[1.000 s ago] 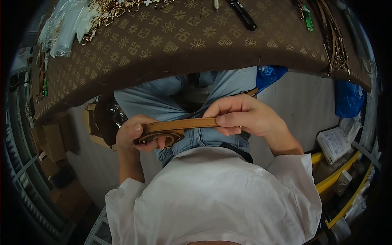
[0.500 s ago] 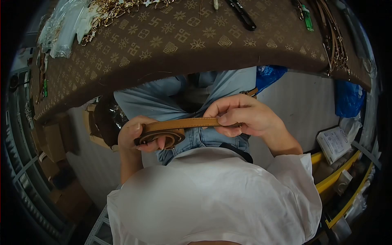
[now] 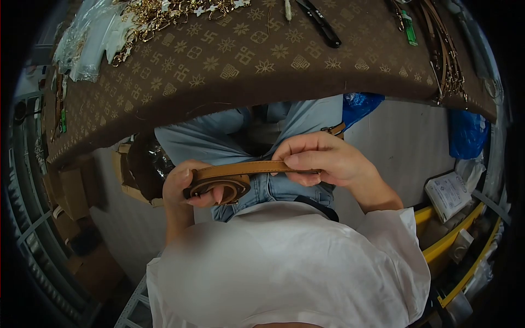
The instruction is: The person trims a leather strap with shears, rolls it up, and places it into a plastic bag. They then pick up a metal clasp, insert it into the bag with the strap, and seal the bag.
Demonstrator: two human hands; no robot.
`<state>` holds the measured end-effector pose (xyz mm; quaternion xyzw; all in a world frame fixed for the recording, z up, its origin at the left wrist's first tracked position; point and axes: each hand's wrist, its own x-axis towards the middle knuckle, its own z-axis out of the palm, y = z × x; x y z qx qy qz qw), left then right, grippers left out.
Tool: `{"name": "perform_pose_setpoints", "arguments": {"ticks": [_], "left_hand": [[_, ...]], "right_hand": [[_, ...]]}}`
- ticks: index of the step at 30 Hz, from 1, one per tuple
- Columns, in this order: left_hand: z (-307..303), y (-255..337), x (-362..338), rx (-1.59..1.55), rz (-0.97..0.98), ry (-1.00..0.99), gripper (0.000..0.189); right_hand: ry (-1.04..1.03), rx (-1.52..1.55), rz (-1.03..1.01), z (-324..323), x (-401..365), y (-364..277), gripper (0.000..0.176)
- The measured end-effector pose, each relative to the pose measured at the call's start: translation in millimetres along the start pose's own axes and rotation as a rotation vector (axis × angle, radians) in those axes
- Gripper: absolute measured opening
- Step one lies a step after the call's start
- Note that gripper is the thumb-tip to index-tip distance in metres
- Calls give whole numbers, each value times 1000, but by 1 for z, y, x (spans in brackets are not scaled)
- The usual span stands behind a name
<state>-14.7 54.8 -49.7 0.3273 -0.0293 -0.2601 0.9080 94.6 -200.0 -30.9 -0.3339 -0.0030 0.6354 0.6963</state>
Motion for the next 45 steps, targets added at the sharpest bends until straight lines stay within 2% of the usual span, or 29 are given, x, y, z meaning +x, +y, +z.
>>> {"name": "perform_pose_setpoints", "arguments": {"ticks": [10, 14, 16, 17, 19, 22, 23, 25, 26, 28, 32, 35, 38, 40, 41, 43, 45], "left_hand": [[2, 4, 0, 37, 57, 18, 60], [2, 3, -2, 53, 99, 73, 62], [-3, -1, -8, 161, 224, 222, 62], [0, 1, -9, 162, 229, 239, 62], [6, 6, -5, -96, 157, 218, 63], [13, 17, 9, -483, 44, 152, 65], [13, 18, 11, -484, 45, 154, 65], [13, 18, 14, -615, -27, 19, 65], [14, 18, 14, -618, -31, 19, 65], [15, 16, 14, -641, -52, -36, 65], [19, 15, 13, -632, -49, -25, 65], [20, 14, 13, -593, -44, -20, 65], [24, 8, 11, -460, 19, 90, 68], [29, 0, 15, -190, 194, 220, 50], [31, -5, 20, -189, 195, 221, 50], [33, -15, 27, 180, 369, 439, 26], [33, -17, 33, 223, 348, 506, 19]], "right_hand": [[-107, -95, -61, -1, 4, 3, 16], [-113, -184, -91, 4, 0, -3, 23], [53, -758, -427, 12, 0, -3, 24], [37, -753, -420, 14, 3, -4, 24], [278, -1477, -882, 17, 10, -7, 23], [350, -1347, -848, 19, 16, 1, 23], [349, -1346, -847, 21, 15, -1, 23], [251, -842, -417, 27, 10, -7, 22], [255, -840, -415, 25, 9, -8, 22], [141, -541, -245, 20, 7, -10, 24], [115, -462, -227, 18, 4, -11, 24], [135, -561, -272, 20, 4, -10, 24], [162, -686, -322, 23, 5, -11, 24], [114, -526, -247, 23, 6, -14, 24], [112, -526, -247, 23, 7, -15, 24], [32, -360, -106, 24, 8, -17, 24], [40, -365, -87, 28, 11, -16, 24]]}}
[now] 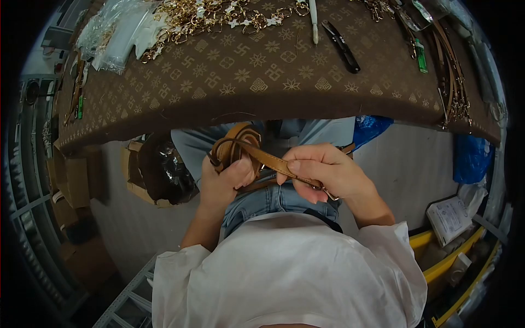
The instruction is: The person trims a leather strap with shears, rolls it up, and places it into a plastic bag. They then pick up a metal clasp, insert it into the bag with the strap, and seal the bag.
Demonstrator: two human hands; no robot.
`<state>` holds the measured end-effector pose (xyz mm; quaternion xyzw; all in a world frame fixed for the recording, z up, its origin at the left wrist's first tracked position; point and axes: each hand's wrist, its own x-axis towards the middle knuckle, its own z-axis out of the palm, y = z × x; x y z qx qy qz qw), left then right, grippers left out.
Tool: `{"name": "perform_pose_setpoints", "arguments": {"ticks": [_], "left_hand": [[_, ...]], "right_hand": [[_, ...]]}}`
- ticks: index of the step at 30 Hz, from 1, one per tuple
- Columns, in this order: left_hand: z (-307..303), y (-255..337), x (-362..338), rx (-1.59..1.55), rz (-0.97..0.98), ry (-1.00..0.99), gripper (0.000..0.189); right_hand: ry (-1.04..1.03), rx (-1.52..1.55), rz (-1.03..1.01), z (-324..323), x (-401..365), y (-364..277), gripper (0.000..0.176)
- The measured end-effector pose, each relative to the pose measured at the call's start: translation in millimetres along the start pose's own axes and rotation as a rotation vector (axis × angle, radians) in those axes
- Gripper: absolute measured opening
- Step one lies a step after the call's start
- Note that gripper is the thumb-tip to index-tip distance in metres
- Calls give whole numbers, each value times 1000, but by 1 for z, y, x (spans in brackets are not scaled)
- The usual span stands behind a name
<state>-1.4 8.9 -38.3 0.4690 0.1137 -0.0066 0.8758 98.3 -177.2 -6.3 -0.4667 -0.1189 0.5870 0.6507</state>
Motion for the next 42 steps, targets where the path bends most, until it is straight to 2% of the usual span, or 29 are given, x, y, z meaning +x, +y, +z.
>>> {"name": "perform_pose_setpoints", "arguments": {"ticks": [3, 5, 8, 10, 11, 13, 14, 16, 20, 22, 24, 26, 28, 29, 31, 32, 33, 35, 37, 39, 41, 42], "left_hand": [[14, -1, 2, -120, -31, 34, 17], [27, 2, 0, 203, -7, 190, 13], [25, 2, 6, 120, 4, 147, 11], [25, 0, 7, 148, 21, 161, 11], [25, -1, 7, 177, 40, 177, 11], [30, -2, 8, 221, 71, 203, 10], [33, -3, 8, 263, 103, 228, 10], [32, -3, 8, 287, 130, 219, 10], [29, 0, 13, 336, 137, 225, 11], [33, 4, 16, 311, 149, 255, 12], [32, 7, 21, 289, 162, 304, 12], [24, 10, 24, 187, 218, 293, 12], [22, 11, 27, 141, 254, 320, 11], [19, 11, 28, 104, 267, 307, 11], [18, 12, 28, 68, 288, 302, 11], [17, 13, 27, 33, 261, 292, 12], [17, 14, 27, -4, 234, 282, 12], [13, 17, 26, -5, 215, 241, 13], [9, 21, 23, -9, 195, 201, 14], [7, 27, 21, 127, 74, 151, 17], [9, 32, 18, 152, 48, 153, 18], [10, 34, 17, 190, 23, 140, 18]], "right_hand": [[29, -43, 9, 8, 4, 4, 25], [50, -85, -3, 11, 6, 6, 25], [110, -140, -47, 14, 7, 10, 25], [238, -416, -320, 17, 10, 16, 21], [241, -415, -320, 17, 12, 17, 21], [374, -748, -630, 17, 17, 19, 15], [385, -753, -633, 16, 20, 21, 15], [472, -887, -795, 14, 26, 24, 10], [487, -1002, -765, 13, 26, 22, 15], [539, -1150, -755, 11, 25, 17, 7], [753, -1103, -939, -2, 31, 8, 3], [1119, -1216, -1004, -32, 36, -13, 6], [1339, -1364, -915, -60, 42, -40, 17], [1320, -1361, -927, -71, 45, -45, 17], [1431, -1610, -668, -87, 51, -49, 27], [1433, -1617, -593, -90, 53, -50, 30], [1418, -1622, -601, -92, 52, -52, 30], [1340, -1513, -494, -93, 46, -54, 24], [1291, -1427, -556, -84, 40, -54, 20], [1249, -1340, -607, -65, 30, -51, 17], [965, -923, -663, -33, 20, -40, 14], [859, -1056, -693, -22, 16, -30, 18]]}}
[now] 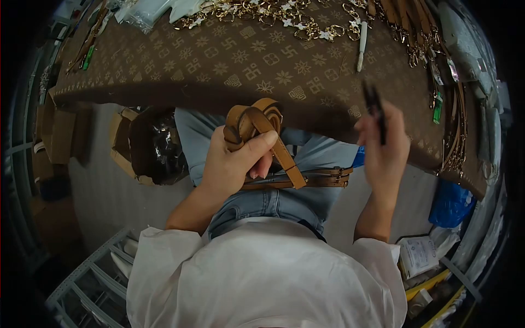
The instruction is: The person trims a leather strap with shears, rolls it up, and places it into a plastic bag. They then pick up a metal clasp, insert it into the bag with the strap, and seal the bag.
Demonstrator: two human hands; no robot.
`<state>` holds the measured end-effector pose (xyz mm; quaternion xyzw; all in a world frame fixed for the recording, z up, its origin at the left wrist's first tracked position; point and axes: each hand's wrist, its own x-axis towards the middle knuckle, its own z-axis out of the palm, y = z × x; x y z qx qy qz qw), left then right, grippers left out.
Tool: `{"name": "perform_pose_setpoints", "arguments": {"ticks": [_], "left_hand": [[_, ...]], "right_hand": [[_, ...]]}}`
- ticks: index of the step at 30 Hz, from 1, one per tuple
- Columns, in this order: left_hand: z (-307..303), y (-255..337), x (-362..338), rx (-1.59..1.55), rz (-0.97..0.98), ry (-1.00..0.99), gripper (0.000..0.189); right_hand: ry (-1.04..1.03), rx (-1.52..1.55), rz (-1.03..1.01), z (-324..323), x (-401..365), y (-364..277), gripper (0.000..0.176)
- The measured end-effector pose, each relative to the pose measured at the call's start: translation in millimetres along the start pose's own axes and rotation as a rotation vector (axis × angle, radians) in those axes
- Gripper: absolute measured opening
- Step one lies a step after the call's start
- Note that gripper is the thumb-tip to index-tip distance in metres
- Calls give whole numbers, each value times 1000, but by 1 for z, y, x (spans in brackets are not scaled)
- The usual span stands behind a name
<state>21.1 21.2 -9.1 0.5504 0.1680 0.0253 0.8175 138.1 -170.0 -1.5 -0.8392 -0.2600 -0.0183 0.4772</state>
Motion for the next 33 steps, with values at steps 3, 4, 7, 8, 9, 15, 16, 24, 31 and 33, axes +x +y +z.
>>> {"name": "perform_pose_setpoints", "arguments": {"ticks": [3, 4, 7, 8, 9, 15, 16, 24, 31, 33], "left_hand": [[-1, 1, -2, 35, -22, 2, 20], [-2, 0, -3, 29, -25, 4, 20], [-3, 0, -6, 15, -29, 31, 19], [-4, 0, -7, -6, -46, 17, 19], [-5, 1, -7, -28, -63, 4, 19], [-4, 1, -9, -23, -70, 14, 17], [-4, 0, -9, -23, -72, 13, 17], [-2, 3, -11, 24, -62, 21, 17], [-2, 3, -10, -52, -97, -10, 17], [-2, 3, -10, -75, -101, -10, 18]], "right_hand": [[-235, -100, -364, 8, -14, -16, 34], [-266, -141, -367, 9, -19, -21, 43], [-229, -204, -476, 18, -23, -21, 42], [-233, -202, -478, 18, -23, -21, 42], [-228, -206, -481, 19, -23, -21, 41], [-250, -233, -509, 18, -24, -24, 41], [-258, -242, -511, 17, -24, -25, 41], [-261, -228, -497, 15, -25, -25, 41], [-267, -253, -529, 12, -22, -28, 40], [-262, -250, -536, 12, -22, -26, 40]]}}
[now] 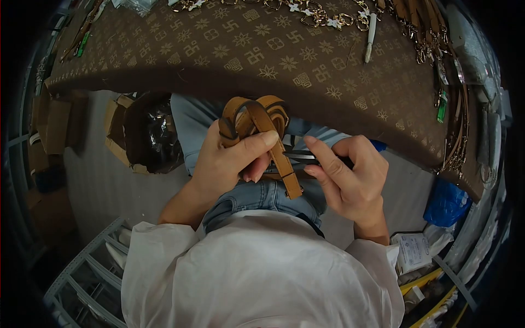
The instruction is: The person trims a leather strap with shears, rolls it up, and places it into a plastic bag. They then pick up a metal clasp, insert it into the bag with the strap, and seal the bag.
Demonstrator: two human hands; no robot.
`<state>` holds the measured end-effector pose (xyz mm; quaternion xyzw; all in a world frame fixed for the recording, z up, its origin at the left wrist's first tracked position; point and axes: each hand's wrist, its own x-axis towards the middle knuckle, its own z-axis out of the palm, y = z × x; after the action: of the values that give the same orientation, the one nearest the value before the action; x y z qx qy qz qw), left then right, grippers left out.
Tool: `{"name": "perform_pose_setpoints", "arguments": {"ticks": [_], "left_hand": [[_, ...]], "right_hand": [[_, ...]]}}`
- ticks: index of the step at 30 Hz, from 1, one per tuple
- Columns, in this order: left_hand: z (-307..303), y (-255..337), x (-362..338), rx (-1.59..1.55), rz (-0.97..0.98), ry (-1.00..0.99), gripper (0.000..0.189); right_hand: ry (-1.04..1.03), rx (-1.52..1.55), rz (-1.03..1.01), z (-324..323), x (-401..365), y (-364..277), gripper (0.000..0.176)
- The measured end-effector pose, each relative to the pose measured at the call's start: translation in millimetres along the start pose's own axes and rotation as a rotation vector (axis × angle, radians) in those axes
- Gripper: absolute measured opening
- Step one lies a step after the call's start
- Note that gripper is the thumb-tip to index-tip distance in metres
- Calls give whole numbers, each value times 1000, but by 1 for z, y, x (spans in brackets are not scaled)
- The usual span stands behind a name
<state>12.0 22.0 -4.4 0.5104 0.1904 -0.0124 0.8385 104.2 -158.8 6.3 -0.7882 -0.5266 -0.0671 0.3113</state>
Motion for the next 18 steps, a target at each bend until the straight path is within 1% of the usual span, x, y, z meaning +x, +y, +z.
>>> {"name": "perform_pose_setpoints", "arguments": {"ticks": [18], "left_hand": [[2, 2, 1, 54, 12, -9, 17]], "right_hand": [[45, 29, -17, 2, -2, 6, 38]]}}
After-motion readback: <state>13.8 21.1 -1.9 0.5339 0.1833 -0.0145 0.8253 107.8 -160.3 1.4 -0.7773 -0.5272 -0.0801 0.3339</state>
